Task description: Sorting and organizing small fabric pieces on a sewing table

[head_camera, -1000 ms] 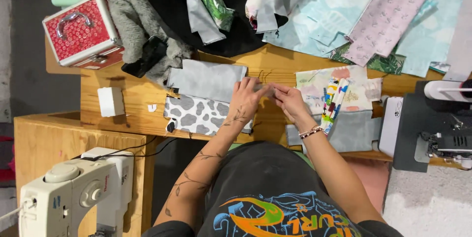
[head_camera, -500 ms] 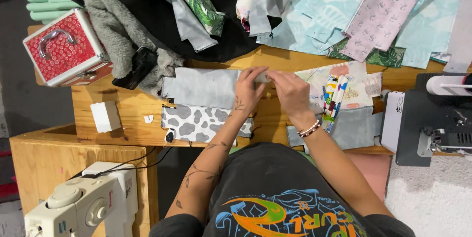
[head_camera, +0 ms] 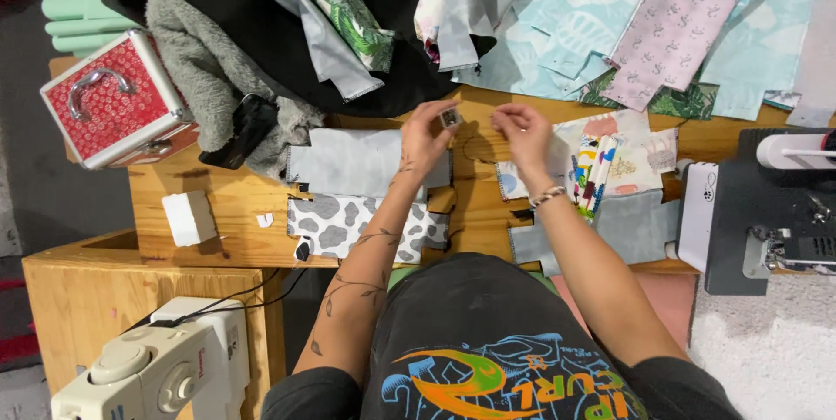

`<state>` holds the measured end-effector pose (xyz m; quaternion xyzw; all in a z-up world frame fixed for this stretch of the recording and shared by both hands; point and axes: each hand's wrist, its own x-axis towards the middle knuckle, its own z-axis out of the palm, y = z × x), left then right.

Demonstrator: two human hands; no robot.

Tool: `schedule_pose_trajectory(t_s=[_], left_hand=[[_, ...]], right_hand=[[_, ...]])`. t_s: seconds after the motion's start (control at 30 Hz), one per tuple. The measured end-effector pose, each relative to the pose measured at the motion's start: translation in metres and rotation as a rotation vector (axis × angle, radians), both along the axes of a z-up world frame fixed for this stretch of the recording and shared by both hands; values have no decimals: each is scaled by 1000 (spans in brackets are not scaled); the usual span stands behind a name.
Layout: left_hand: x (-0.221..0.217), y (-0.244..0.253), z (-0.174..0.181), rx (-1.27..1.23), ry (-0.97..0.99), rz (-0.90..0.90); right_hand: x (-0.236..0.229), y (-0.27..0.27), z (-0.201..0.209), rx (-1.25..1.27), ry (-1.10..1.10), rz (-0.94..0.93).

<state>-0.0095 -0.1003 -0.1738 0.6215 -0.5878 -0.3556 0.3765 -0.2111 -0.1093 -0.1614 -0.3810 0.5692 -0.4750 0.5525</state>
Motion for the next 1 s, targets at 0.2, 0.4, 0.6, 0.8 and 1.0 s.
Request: schedule_pose_trajectory(t_s=[0.2, 0.4, 0.6, 0.8, 1.0], left_hand=[[9, 2, -4, -28, 76, 71], [25, 36, 21, -95, -44, 106], [44, 128, 16, 6, -359, -176], [27, 194, -4, -22, -671, -357], [32, 208, -1, -11, -733, -518]], right_hand=[[1, 0, -37, -369, 642, 222], [-25, 3, -71, -823, 1129, 417], [-23, -5, -51, -720, 985, 363], [-29, 16, -38, -561, 836, 325], [-18, 90, 12, -307, 739, 442]])
